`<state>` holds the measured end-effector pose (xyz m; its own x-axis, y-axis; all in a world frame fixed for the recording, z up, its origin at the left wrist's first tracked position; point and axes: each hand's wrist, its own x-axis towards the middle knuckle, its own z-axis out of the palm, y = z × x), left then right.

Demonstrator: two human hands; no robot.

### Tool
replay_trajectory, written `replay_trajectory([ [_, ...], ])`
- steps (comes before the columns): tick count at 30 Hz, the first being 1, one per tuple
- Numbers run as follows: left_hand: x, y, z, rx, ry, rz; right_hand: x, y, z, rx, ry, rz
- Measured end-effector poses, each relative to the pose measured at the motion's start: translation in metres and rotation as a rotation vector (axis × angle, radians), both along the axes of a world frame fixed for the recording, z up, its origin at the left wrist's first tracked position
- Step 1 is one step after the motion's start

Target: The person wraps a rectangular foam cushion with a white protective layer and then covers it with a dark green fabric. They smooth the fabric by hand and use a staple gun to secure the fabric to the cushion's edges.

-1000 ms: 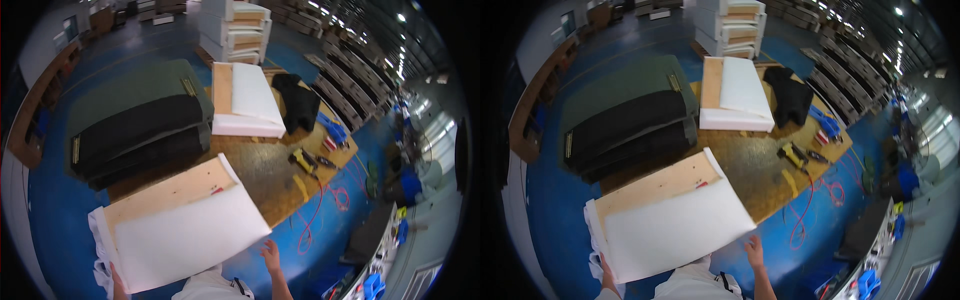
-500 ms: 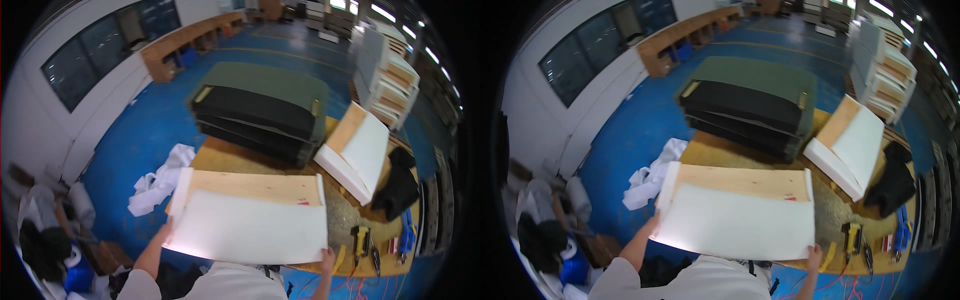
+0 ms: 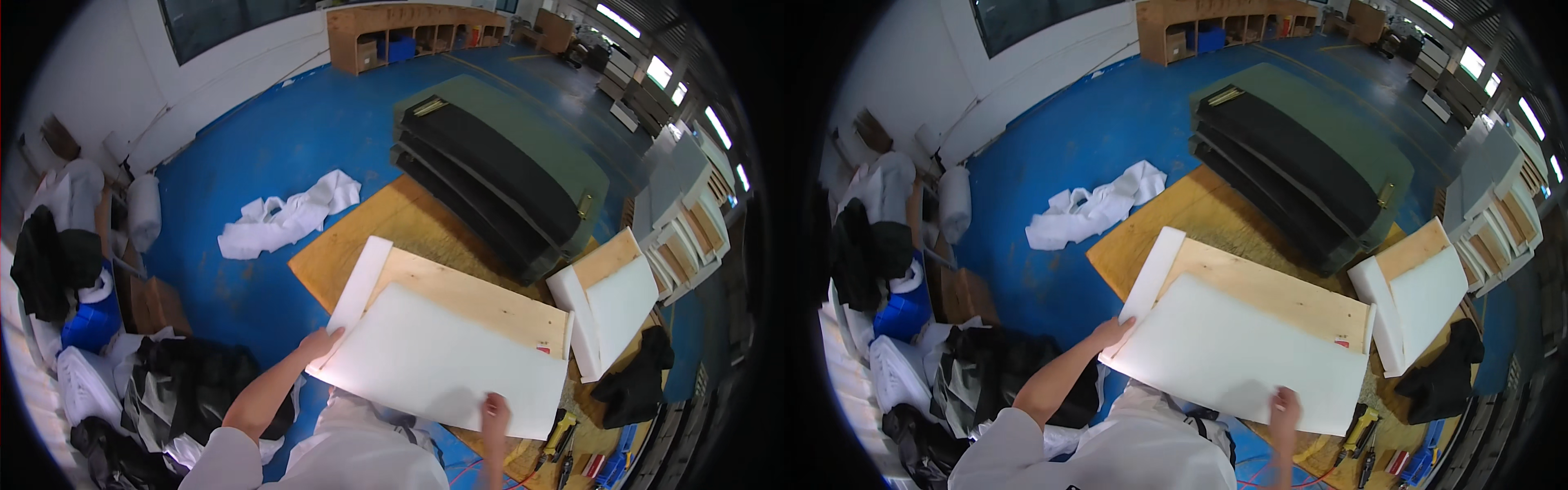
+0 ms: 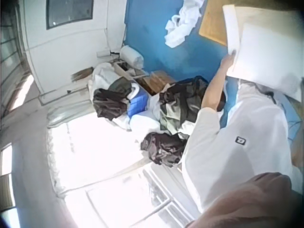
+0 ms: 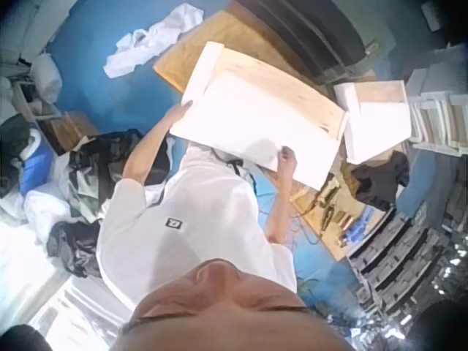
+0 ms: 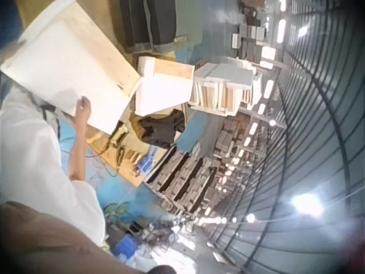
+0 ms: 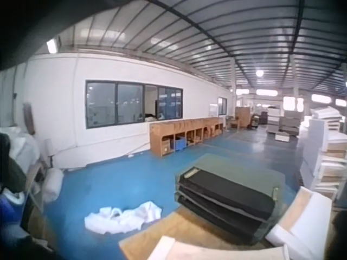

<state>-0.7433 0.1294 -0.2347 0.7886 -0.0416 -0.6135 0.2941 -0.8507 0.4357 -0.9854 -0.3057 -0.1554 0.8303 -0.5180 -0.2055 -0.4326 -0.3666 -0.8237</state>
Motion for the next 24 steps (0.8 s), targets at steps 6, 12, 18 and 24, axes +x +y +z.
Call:
replay_trajectory([
  [6,0.082,0.005,0.029,-0.291,-0.121,-0.195,0.196,0.196,-0.003,-0.14,-0.182,0.659],
  [12,0.114,0.01,0.011,-0.387,-0.118,-0.376,0.263,0.263,-0.021,-0.647,0.051,0.72],
  [18,0.121,-0.014,0.011,-0.318,-0.153,-0.302,0.265,0.296,-0.031,-0.534,0.153,0.29],
  [24,0.141,-0.028,0.007,-0.275,-0.251,-0.275,0.291,0.294,-0.045,-0.439,0.259,0.165],
])
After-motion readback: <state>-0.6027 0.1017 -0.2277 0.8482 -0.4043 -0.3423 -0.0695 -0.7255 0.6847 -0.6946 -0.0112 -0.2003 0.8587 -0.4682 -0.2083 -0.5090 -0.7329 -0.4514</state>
